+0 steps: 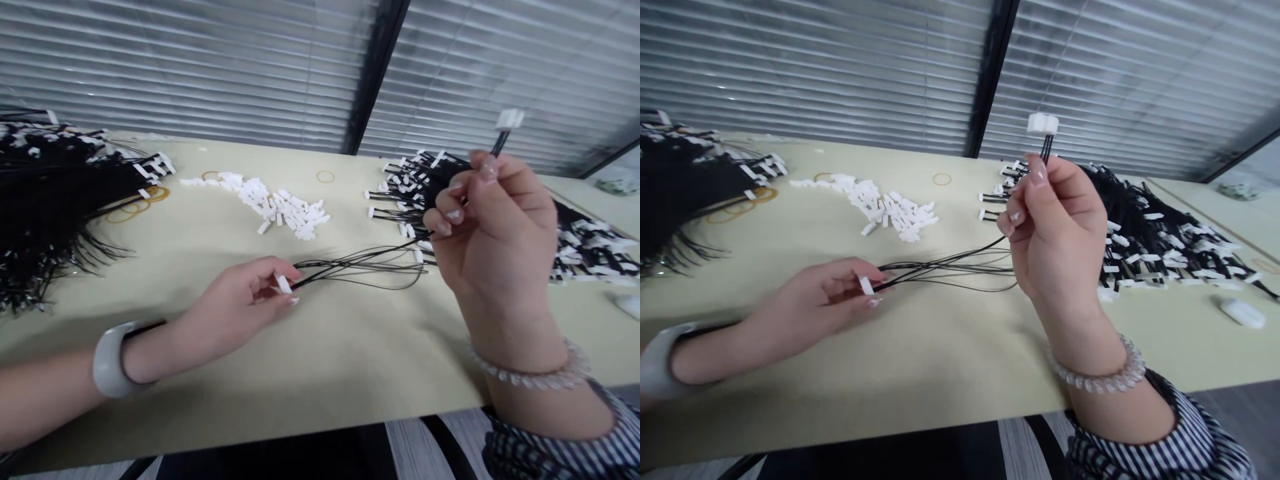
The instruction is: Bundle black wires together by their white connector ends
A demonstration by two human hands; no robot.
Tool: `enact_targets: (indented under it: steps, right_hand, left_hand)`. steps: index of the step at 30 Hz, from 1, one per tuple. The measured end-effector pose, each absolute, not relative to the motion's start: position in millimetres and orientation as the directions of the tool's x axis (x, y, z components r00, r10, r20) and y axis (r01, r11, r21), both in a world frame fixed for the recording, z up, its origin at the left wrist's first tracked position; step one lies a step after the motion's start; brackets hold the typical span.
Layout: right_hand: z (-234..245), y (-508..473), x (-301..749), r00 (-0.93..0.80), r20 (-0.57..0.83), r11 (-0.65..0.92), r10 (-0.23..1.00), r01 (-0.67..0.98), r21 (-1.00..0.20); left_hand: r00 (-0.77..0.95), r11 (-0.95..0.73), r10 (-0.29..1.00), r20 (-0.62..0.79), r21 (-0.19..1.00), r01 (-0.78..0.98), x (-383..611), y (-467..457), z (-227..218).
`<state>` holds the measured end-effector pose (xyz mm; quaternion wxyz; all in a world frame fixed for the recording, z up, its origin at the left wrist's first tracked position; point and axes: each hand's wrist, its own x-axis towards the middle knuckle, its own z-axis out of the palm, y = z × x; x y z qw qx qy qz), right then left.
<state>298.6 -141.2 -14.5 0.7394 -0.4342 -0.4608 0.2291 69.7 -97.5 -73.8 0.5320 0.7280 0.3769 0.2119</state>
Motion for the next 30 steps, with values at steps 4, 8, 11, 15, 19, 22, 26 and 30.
enact_targets:
  steps: [4,8,11,15,19,22,26,30]
  right_hand:
    - [-9.0,-147.5,295.0,0.479,0.561,0.571,0.676,0.141,-0.809]
    - [-6.3,-152.7,290.2,0.469,0.635,0.615,0.614,0.221,-0.757]
    - [-9.6,-153.3,288.0,0.436,0.682,0.664,0.587,0.224,-0.714]
    - [-17.5,-150.2,289.4,0.374,0.683,0.648,0.627,0.237,-0.724]
    - [-20.8,-144.4,299.2,0.389,0.589,0.539,0.709,0.24,-0.807]
    - [-18.7,-139.6,313.2,0.416,0.533,0.506,0.737,0.183,-0.843]
    - [-16.1,-133.9,331.9,0.466,0.523,0.508,0.713,0.171,-0.844]
    - [-17.2,-129.2,341.4,0.516,0.497,0.477,0.697,0.184,-0.859]
  left_hand:
    - [0.604,-0.532,0.757,0.25,0.771,0.349,66.8,-94.3,-70.1]
    - [0.667,-0.646,0.683,0.298,0.673,0.36,65.6,-96.0,-67.0]
    - [0.684,-0.644,0.674,0.281,0.676,0.357,65.4,-99.5,-66.1]
    - [0.67,-0.604,0.693,0.266,0.722,0.338,65.7,-101.6,-67.2]
    - [0.635,-0.454,0.756,0.158,0.825,0.336,66.7,-101.6,-69.0]
    - [0.61,-0.304,0.792,0.041,0.892,0.335,68.7,-101.6,-66.9]
    - [0.59,-0.237,0.807,-0.026,0.9,0.365,72.1,-101.3,-61.4]
    - [0.57,-0.179,0.817,-0.084,0.903,0.39,74.1,-100.4,-59.7]
